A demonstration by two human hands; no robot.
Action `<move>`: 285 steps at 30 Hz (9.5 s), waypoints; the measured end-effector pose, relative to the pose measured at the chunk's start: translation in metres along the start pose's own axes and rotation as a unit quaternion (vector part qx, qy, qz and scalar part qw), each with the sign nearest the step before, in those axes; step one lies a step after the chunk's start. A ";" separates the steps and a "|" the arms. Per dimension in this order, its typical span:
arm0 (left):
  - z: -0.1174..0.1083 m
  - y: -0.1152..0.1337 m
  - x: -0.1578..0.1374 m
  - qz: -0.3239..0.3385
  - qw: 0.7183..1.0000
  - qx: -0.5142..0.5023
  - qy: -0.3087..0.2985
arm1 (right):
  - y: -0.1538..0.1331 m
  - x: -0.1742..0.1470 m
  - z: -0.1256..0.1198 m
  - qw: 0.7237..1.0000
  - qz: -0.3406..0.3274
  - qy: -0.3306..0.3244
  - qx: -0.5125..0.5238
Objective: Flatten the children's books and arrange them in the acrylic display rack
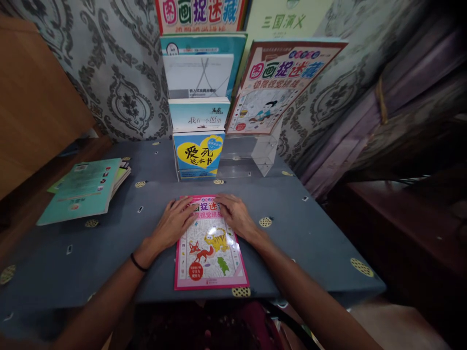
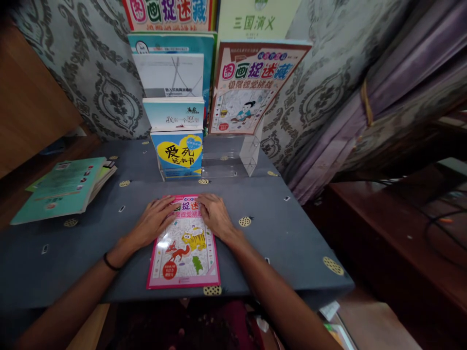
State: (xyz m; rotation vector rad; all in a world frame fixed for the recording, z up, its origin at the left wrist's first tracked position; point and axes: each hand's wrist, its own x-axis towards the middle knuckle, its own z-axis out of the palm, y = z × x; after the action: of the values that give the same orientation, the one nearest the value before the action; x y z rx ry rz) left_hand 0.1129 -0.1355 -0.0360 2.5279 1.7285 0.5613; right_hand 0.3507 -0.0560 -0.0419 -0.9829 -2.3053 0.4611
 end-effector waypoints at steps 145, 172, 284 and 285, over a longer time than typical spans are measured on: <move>-0.010 0.087 -0.015 0.234 0.952 -0.061 -0.186 | 0.019 0.001 -0.012 0.991 0.086 0.054 0.087; -0.011 0.079 -0.004 0.262 0.947 -0.076 -0.169 | 0.020 0.003 -0.012 0.985 0.075 0.034 0.150; -0.005 -0.049 0.010 -0.030 0.984 -0.165 0.065 | -0.027 -0.038 0.007 0.983 -0.001 -0.106 -0.147; -0.005 -0.047 0.009 -0.033 0.984 -0.160 0.065 | -0.027 -0.042 0.007 0.984 0.002 -0.100 -0.151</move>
State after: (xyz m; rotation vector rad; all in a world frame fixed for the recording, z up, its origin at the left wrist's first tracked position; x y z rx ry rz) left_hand 0.0722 -0.1098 -0.0393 2.2494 1.6005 0.9336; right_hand 0.3553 -0.1058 -0.0494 -1.1269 -2.6087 0.2226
